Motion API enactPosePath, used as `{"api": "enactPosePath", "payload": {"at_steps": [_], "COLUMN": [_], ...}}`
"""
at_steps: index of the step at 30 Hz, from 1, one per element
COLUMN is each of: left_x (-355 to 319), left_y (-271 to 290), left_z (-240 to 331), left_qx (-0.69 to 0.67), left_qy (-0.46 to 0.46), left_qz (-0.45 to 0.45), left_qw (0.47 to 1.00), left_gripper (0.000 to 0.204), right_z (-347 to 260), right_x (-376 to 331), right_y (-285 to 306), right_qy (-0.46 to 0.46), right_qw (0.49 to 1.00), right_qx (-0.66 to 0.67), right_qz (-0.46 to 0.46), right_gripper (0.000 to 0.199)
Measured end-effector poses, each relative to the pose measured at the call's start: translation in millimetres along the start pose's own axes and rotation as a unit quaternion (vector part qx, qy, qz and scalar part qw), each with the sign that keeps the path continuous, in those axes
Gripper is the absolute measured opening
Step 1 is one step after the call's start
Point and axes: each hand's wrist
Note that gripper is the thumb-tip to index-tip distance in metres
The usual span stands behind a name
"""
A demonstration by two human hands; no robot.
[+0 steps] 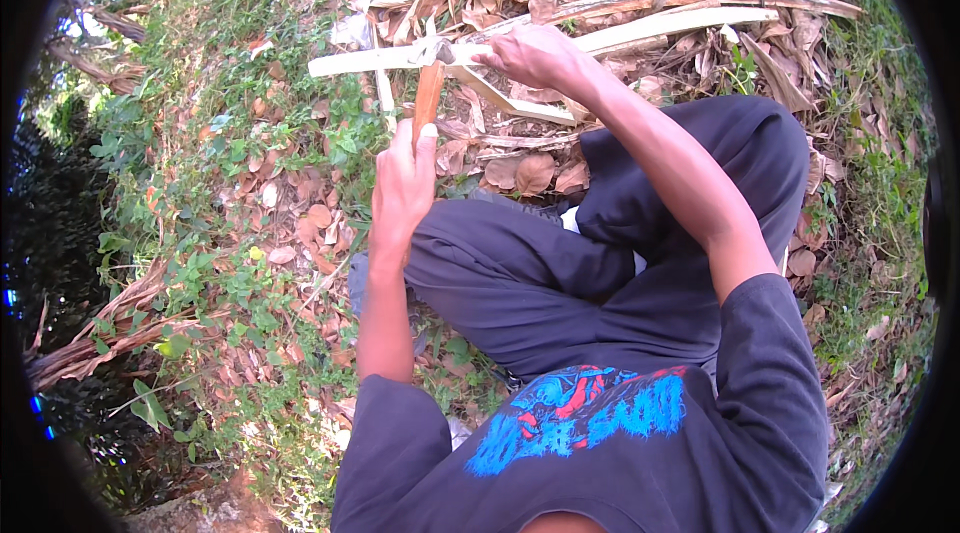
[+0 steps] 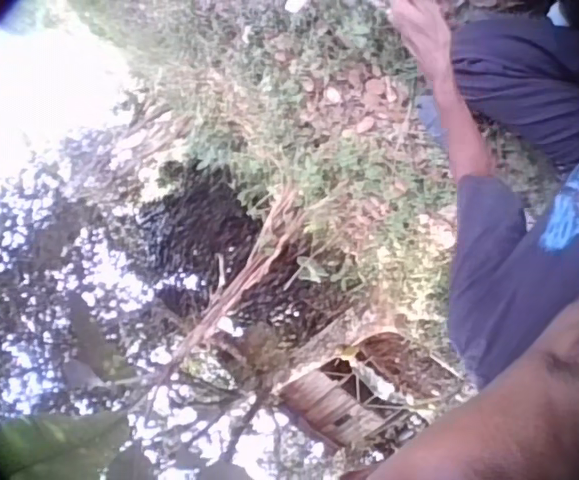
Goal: The person sits on the ground and uses a small axe to split and shape thin strips of wood. They repeatedly strike the wood to thin it and occasionally inspect the pieces. The person assembles the shaped strips into a small rectangular frame structure.
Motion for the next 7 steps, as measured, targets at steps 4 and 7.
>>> {"api": "enactPosePath", "payload": {"at_steps": [4,7], "left_x": [1.6,-0.5], "left_y": [15.8,20.7], "left_z": [35.5,47.9], "left_qx": [-0.052,-0.138], "left_qy": [0.011,-0.012], "left_qz": [0.034,0.063], "left_qw": [0.998,0.988], "left_gripper": [0.034,0.034], "right_z": [11.3,12.3], "right_x": [-0.2,-0.9], "right_y": [-7.9,-14.0], "right_qy": [0.01,0.033], "right_qw": [0.998,0.995], "right_qx": [-0.025,-0.018], "right_qz": [0.053,0.089], "right_gripper": [0.063,0.063]}}
Point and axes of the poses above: each hand's wrist, its own x-axis towards the middle knuckle, its own y-axis out of the back of the hand, z = x × y, and after that the axes turned 1 degree about x, right-handed
